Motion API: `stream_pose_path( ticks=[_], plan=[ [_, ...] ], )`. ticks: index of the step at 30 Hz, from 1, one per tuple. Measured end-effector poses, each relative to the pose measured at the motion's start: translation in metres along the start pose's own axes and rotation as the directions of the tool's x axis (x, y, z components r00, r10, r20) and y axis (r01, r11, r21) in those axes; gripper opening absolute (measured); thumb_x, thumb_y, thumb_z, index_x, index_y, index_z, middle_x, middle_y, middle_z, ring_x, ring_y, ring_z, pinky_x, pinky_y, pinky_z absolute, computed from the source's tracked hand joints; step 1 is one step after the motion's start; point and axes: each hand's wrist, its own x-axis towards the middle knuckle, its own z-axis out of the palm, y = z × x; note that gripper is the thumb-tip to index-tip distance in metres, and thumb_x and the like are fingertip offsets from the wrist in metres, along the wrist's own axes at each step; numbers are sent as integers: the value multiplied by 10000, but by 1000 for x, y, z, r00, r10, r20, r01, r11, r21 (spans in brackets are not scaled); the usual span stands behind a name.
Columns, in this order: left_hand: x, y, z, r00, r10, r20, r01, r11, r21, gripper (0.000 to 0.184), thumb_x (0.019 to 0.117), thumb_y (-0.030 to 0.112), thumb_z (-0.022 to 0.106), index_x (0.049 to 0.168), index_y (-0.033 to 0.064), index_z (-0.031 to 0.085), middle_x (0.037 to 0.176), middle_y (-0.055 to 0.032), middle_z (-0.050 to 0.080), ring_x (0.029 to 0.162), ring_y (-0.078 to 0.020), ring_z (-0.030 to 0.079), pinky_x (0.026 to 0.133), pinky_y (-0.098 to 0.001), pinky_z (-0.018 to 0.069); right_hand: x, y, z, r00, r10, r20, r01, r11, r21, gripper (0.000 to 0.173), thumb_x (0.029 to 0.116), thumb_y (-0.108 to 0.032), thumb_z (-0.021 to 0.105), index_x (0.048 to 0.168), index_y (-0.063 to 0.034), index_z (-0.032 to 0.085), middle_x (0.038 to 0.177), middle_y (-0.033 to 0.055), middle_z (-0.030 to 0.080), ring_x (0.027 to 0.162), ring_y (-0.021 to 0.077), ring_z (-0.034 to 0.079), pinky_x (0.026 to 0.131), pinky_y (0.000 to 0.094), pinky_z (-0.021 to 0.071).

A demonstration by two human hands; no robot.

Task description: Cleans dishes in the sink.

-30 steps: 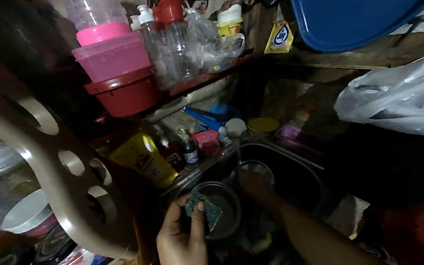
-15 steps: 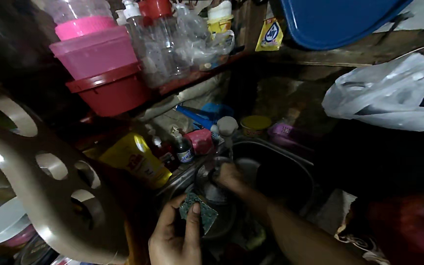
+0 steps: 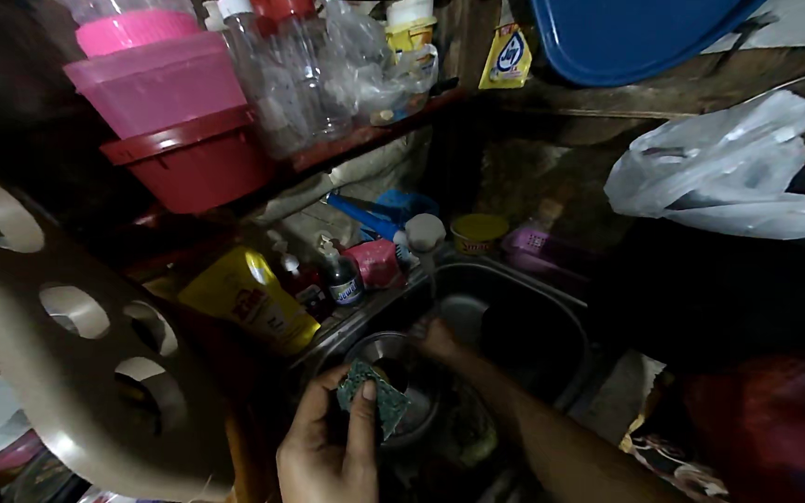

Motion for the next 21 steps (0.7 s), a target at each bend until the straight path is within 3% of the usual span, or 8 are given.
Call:
stream_pose_path(
  ticks=[3, 6, 9, 11, 13, 16, 18, 21],
  plan=[
    [0, 1, 1, 1000, 5, 0, -5, 1000, -4, 141, 956, 13, 654, 1091, -26, 662, 892, -15, 725, 732, -47, 697, 636, -198, 609, 8, 20, -25, 993, 104, -49, -105, 994, -14, 464, 992, -243, 685, 1368, 14, 596, 1346, 261, 617, 1268, 416, 586, 1078, 583, 450],
    [-1, 0, 0, 1000, 9, 15, -9, 1000, -27, 144, 960, 8, 647, 1098, -33, 656, 910, -26, 726, 752, -67, 704, 656, -213, 616, 20, 49, -19, 992, 123, -27, -124, 991, -41, 539, 1019, -284, 638, 1432, 41, 521, 1415, 281, 559, 1327, 429, 534, 1120, 579, 411],
    [-1, -1, 0, 1000, 16, 25, -15, 1000, -27, 139, 952, -5, 646, 1087, -34, 658, 903, -19, 724, 749, -63, 700, 659, -212, 615, 23, 69, -5, 966, 132, 223, -70, 961, -266, 494, 1053, -276, 565, 1411, 63, 536, 1433, 285, 541, 1354, 428, 504, 1140, 591, 371],
    [-1, -1, 1, 999, 24, 29, -23, 999, -39, 142, 947, -20, 642, 1087, -40, 651, 899, -15, 722, 748, -55, 698, 657, -205, 613, 14, 67, -4, 880, 212, 424, 26, 872, -490, 489, 1025, -279, 606, 1361, 75, 576, 1395, 299, 563, 1325, 450, 522, 1099, 641, 383],
    [0, -2, 0, 998, 40, 41, -38, 998, -57, 138, 949, -31, 629, 1085, -50, 644, 911, -14, 722, 761, -49, 699, 671, -204, 616, 8, 62, -6, 836, 259, 484, 66, 828, -557, 499, 1007, -337, 628, 1309, 61, 616, 1338, 292, 600, 1272, 450, 559, 1046, 662, 413],
    [0, -3, 0, 997, 53, 56, -49, 995, -82, 135, 951, -43, 623, 1084, -61, 635, 915, -13, 725, 765, -48, 701, 671, -205, 617, 22, 62, -10, 897, 187, 401, 7, 899, -437, 429, 1044, -289, 570, 1297, 54, 627, 1348, 285, 597, 1282, 437, 558, 1072, 637, 408],
    [0, -4, 0, 996, 64, 56, -59, 994, -89, 140, 946, -51, 628, 1085, -61, 636, 919, -8, 726, 777, -43, 702, 682, -201, 619, 28, 53, -16, 943, 150, 297, -46, 943, -330, 406, 1033, -274, 603, 1262, 58, 651, 1310, 268, 625, 1242, 415, 588, 1067, 597, 431],
    [0, -5, 0, 996, 68, 57, -63, 995, -78, 141, 945, -47, 631, 1085, -61, 636, 913, -2, 725, 775, -33, 699, 681, -193, 614, 19, 17, -46, 971, 153, 185, -80, 933, -350, 383, 1001, -209, 645, 1237, 93, 635, 1275, 291, 632, 1205, 431, 611, 1030, 605, 466]
  ],
)
